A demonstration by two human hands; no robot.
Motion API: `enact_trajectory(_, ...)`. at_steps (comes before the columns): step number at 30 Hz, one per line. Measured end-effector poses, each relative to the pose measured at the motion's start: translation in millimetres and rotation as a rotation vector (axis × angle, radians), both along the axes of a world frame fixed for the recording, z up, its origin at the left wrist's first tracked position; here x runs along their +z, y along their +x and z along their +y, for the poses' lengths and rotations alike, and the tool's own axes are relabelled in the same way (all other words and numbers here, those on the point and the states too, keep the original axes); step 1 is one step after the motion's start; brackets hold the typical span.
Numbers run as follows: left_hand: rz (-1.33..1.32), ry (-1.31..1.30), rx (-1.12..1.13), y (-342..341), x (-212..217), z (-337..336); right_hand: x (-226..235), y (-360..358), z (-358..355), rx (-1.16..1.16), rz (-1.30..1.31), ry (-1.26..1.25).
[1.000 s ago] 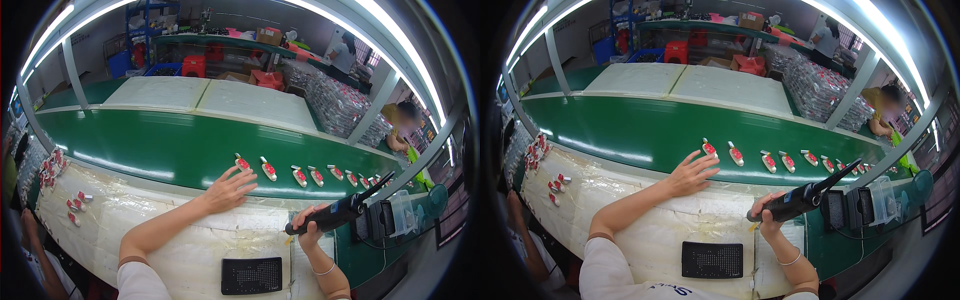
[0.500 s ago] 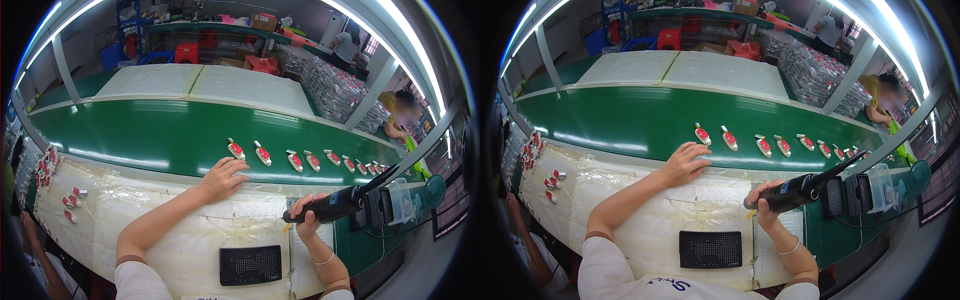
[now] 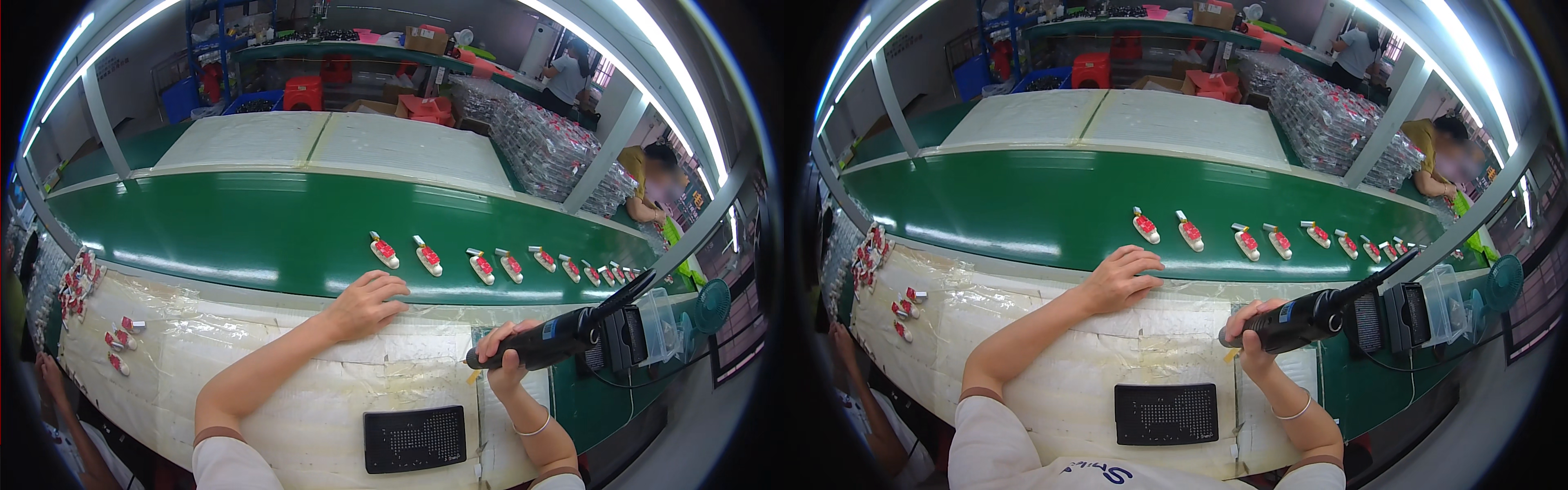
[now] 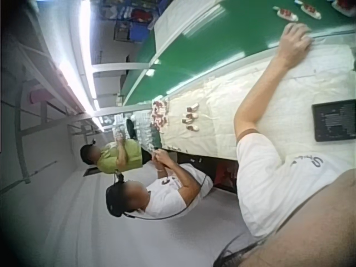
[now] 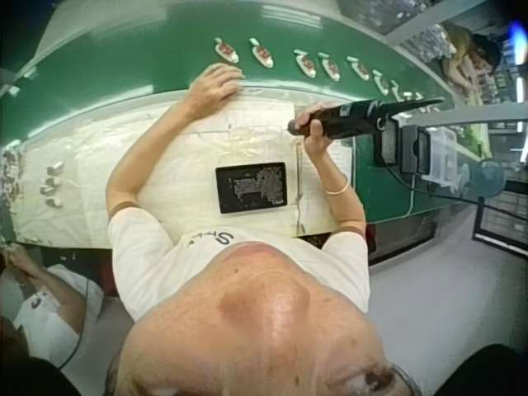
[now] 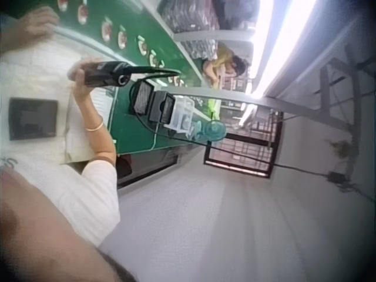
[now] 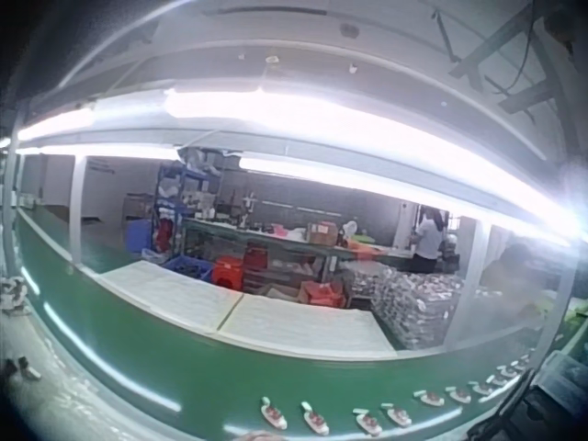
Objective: Assembling small plastic fish-shaped items using an electric handheld fastening or welding tool on a factory line.
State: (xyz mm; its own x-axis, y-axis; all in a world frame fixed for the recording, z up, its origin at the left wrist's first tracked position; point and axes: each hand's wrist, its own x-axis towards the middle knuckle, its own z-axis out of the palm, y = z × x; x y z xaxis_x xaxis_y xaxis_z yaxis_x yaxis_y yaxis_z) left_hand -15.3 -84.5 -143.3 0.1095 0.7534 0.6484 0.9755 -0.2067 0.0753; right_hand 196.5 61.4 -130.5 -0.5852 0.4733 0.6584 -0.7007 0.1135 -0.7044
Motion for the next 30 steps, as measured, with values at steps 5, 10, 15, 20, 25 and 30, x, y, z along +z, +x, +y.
enact_trajectory(5,0.004,0.007,0.011,2,-3,-2,-6,1,3,-0.038,-0.006,-0.049)
enact_trajectory(10,-0.004,0.012,-0.017,7,-4,2,-3,7,3,-0.032,0.0,-0.04)
enact_trajectory(15,0.007,0.025,-0.019,8,-4,1,-2,9,3,-0.028,-0.041,0.03)
enact_trajectory(20,0.009,0.035,-0.035,10,-7,4,-4,12,5,-0.05,-0.035,0.04)
enact_trajectory(25,0.02,0.033,-0.023,11,-10,4,-6,12,4,-0.025,-0.022,0.033)
enact_trajectory(30,0.026,0.06,-0.04,16,-10,9,-7,16,6,-0.046,0.023,0.032)
